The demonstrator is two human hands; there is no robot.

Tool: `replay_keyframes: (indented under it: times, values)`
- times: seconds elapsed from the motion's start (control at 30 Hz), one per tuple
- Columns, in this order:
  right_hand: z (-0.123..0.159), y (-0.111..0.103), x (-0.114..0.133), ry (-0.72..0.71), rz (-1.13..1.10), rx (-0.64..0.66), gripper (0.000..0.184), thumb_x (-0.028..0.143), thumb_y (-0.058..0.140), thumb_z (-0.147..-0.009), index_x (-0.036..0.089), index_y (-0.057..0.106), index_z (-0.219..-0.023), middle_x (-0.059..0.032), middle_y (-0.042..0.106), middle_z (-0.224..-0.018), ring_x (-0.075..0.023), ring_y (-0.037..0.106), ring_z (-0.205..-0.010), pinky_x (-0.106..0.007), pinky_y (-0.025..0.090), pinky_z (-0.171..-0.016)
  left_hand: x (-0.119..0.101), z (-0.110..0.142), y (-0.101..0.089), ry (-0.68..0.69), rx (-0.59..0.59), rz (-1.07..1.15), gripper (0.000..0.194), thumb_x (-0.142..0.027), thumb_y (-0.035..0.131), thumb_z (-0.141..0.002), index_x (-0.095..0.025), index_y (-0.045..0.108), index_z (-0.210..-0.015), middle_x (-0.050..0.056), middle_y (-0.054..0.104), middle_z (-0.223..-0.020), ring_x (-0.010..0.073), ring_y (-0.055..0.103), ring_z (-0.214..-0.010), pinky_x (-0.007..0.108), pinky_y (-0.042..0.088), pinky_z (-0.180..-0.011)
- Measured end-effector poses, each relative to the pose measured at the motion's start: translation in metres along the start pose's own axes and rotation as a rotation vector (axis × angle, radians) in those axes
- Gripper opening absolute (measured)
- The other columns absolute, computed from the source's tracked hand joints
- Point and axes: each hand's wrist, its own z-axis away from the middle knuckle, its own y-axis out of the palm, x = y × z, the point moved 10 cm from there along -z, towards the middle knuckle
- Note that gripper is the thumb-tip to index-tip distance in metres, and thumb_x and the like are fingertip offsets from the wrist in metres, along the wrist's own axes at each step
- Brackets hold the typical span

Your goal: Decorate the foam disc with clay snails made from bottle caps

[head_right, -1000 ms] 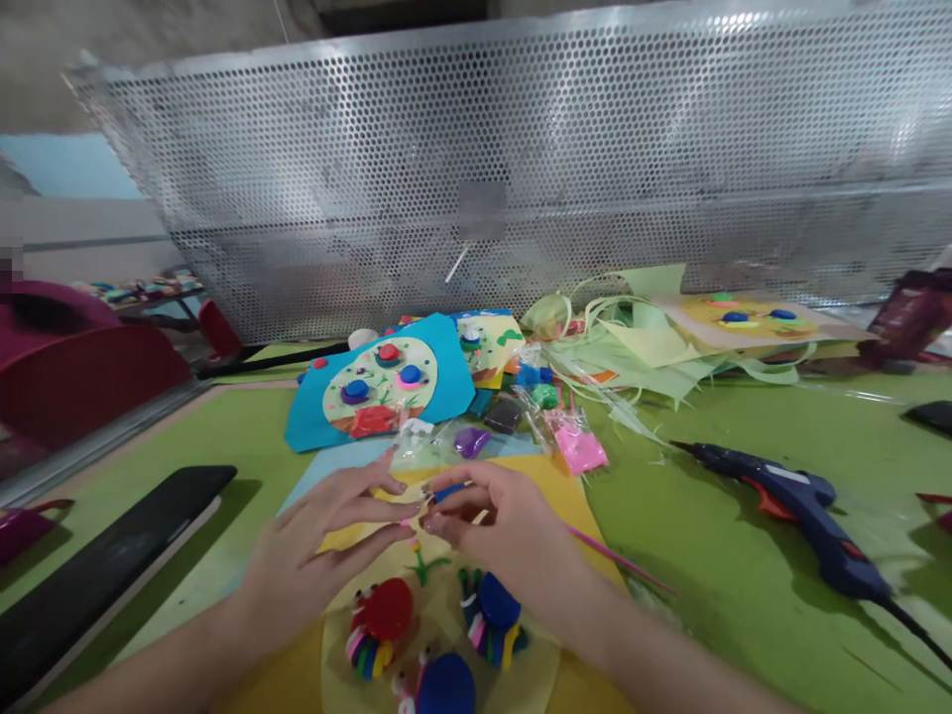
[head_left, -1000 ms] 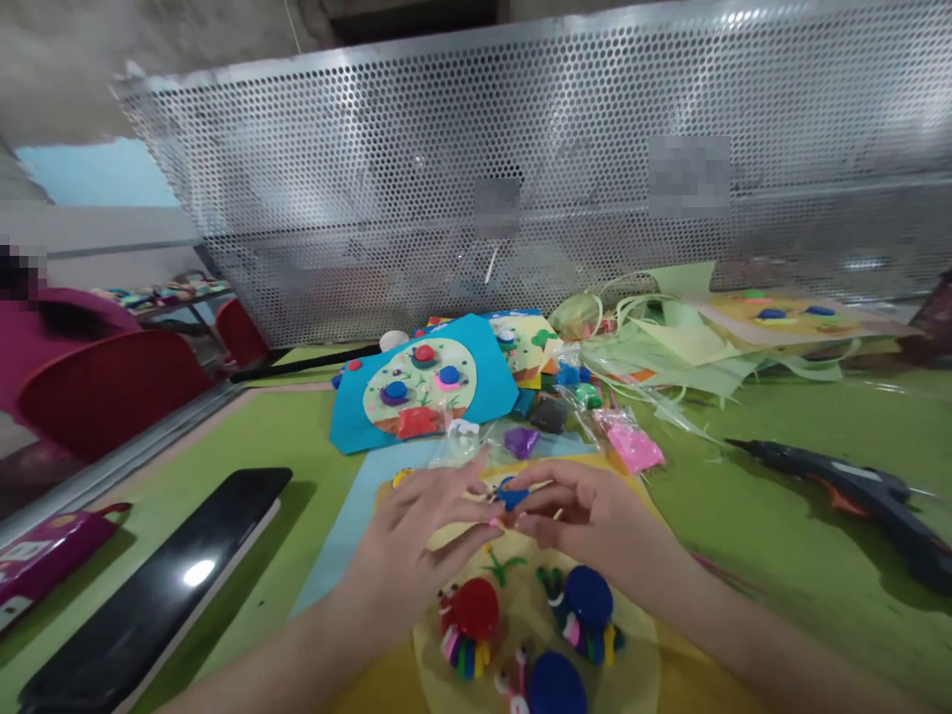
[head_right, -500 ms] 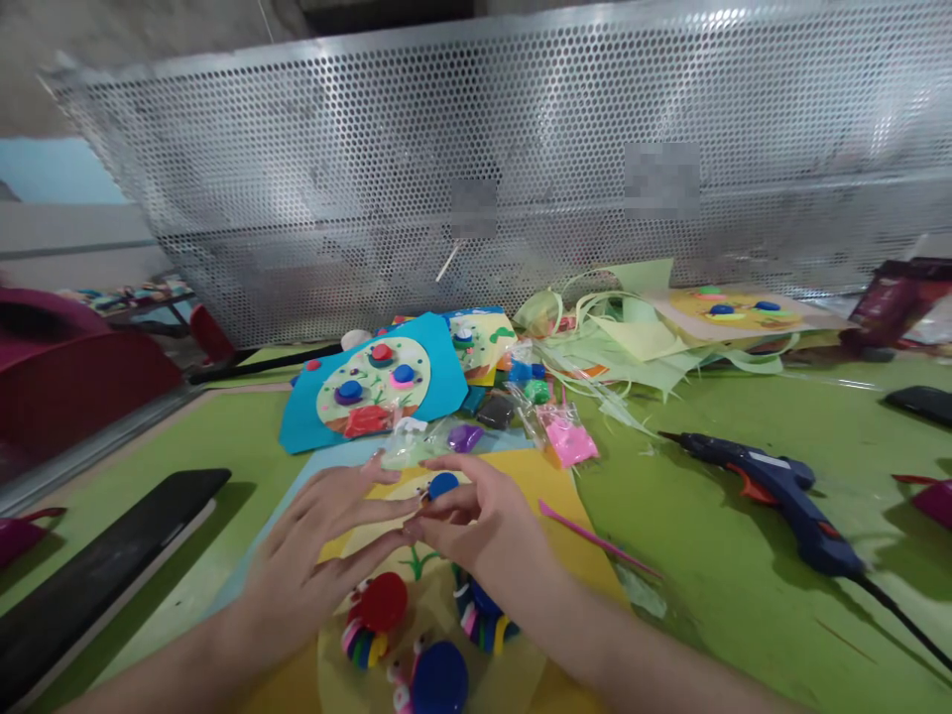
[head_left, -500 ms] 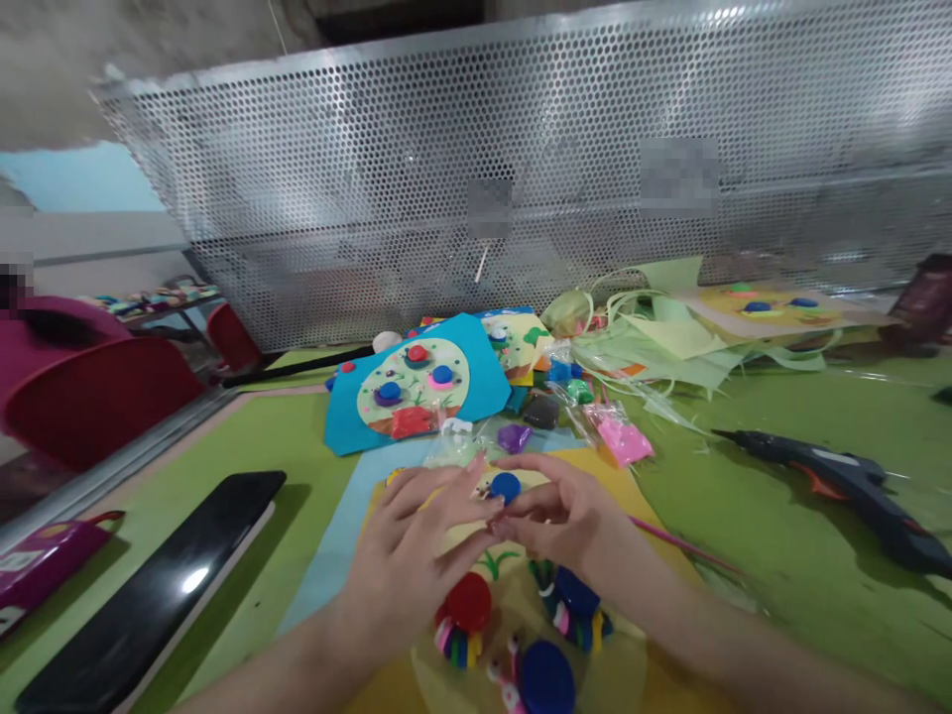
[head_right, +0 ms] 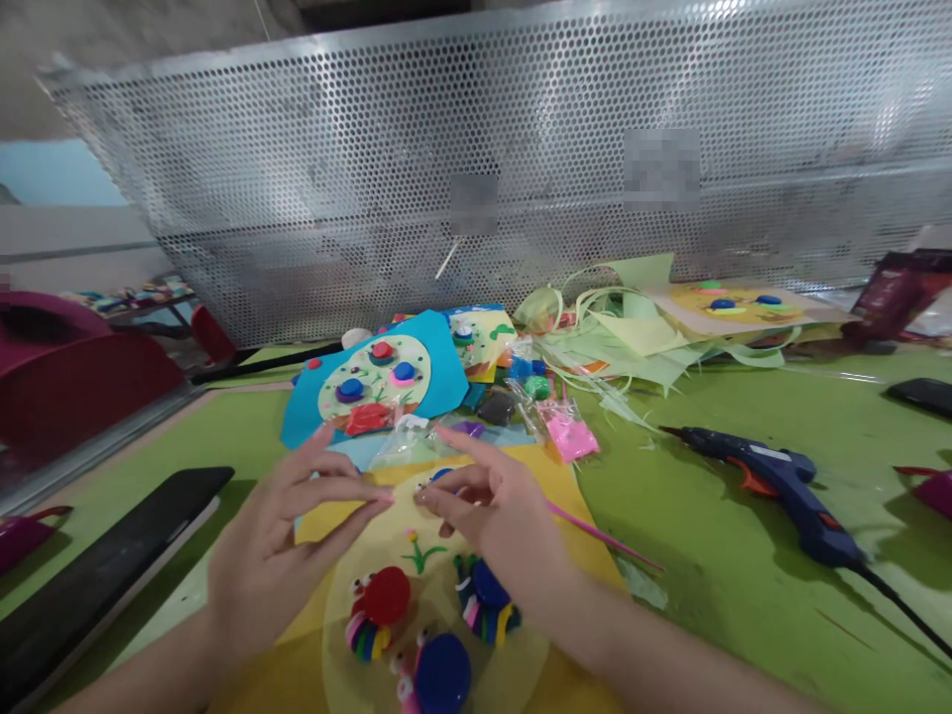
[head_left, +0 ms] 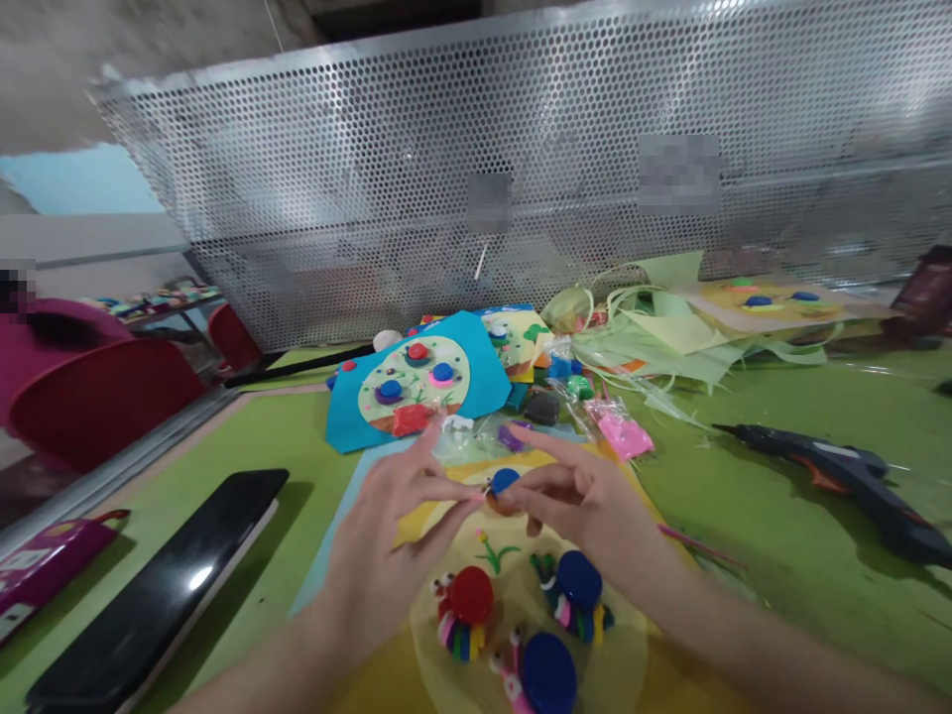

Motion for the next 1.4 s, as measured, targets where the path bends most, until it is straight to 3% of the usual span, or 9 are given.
replay_keyframes:
  times: [0.13,0.27,0.43,0.67,0.93,1.2,1.4]
  values:
    - [-0.003,-0.009,-0.003,0.135,0.011,-0.039,0.058,0.022,0.069,-0.07,0.016,0.05,-0.125,-0.0017,0.071,-0.068,-0.0112,0.059,-0.051,-0.02,0.034,-0.043,0.015,0.001,-0.008,-0.088,-0.053,0.058,0.006,-0.025,0.061,-0.084,-0.027,0.065,-0.088,-0.002,0.069,-0.085,0.0151,0.063,-0.087,0.028,0.051,-0.072]
    - [-0.003,0.001,-0.005,0.142,0.018,0.042,0.058,0.028,0.069,-0.071,0.017,0.048,-0.125,-0.0044,0.073,-0.076,-0.0134,0.064,-0.057,-0.021,0.039,-0.046,0.006,0.001,-0.001,-0.008,0.015,0.027,0.01,-0.023,0.057,-0.086,-0.027,0.065,-0.092,-0.002,0.07,-0.088,0.0154,0.064,-0.087,0.028,0.051,-0.076]
    - [-0.004,0.005,-0.003,0.083,0.004,0.077,0.054,0.026,0.069,-0.071,0.016,0.05,-0.12,-0.0042,0.073,-0.077,-0.0125,0.063,-0.059,-0.022,0.042,-0.049,-0.005,0.004,0.007,0.102,0.082,0.106,0.04,-0.016,0.051,-0.089,-0.026,0.044,-0.127,-0.004,0.072,-0.085,0.0141,0.061,-0.095,0.027,0.049,-0.086]
    - [-0.002,0.008,-0.005,0.131,-0.092,0.118,0.042,0.027,0.072,-0.066,0.016,0.054,-0.102,0.0029,0.065,-0.062,-0.01,0.057,-0.051,-0.022,0.044,-0.048,0.001,0.003,0.01,0.034,0.147,0.07,0.036,-0.021,0.056,-0.087,-0.025,0.047,-0.121,-0.002,0.069,-0.078,0.0187,0.062,-0.099,0.033,0.05,-0.084]
    - [-0.003,0.006,-0.003,0.043,0.015,0.123,0.023,0.02,0.064,-0.07,0.018,0.056,-0.091,0.0042,0.057,-0.065,-0.0074,0.05,-0.053,-0.022,0.04,-0.052,0.002,0.007,0.023,0.027,0.252,0.115,0.04,-0.014,0.047,-0.09,-0.031,0.039,-0.126,-0.003,0.066,-0.088,0.0144,0.061,-0.097,0.029,0.049,-0.083]
    - [-0.004,-0.001,0.002,0.022,0.107,0.064,0.016,0.029,0.052,-0.08,0.016,0.053,-0.09,0.0071,0.047,-0.054,-0.008,0.044,-0.048,-0.024,0.036,-0.05,0.009,0.009,0.038,-0.013,0.418,0.028,0.036,-0.016,0.034,-0.094,-0.027,0.042,-0.127,0.0,0.059,-0.084,0.012,0.061,-0.076,0.023,0.051,-0.071]
    - [-0.003,0.001,-0.002,0.032,0.133,0.118,0.021,0.03,0.062,-0.077,0.018,0.056,-0.094,0.0047,0.054,-0.062,-0.0082,0.048,-0.053,-0.022,0.039,-0.052,0.019,0.009,0.044,-0.01,0.465,0.035,0.039,-0.026,0.051,-0.089,-0.032,0.045,-0.127,-0.002,0.065,-0.087,0.0142,0.064,-0.081,0.027,0.051,-0.074]
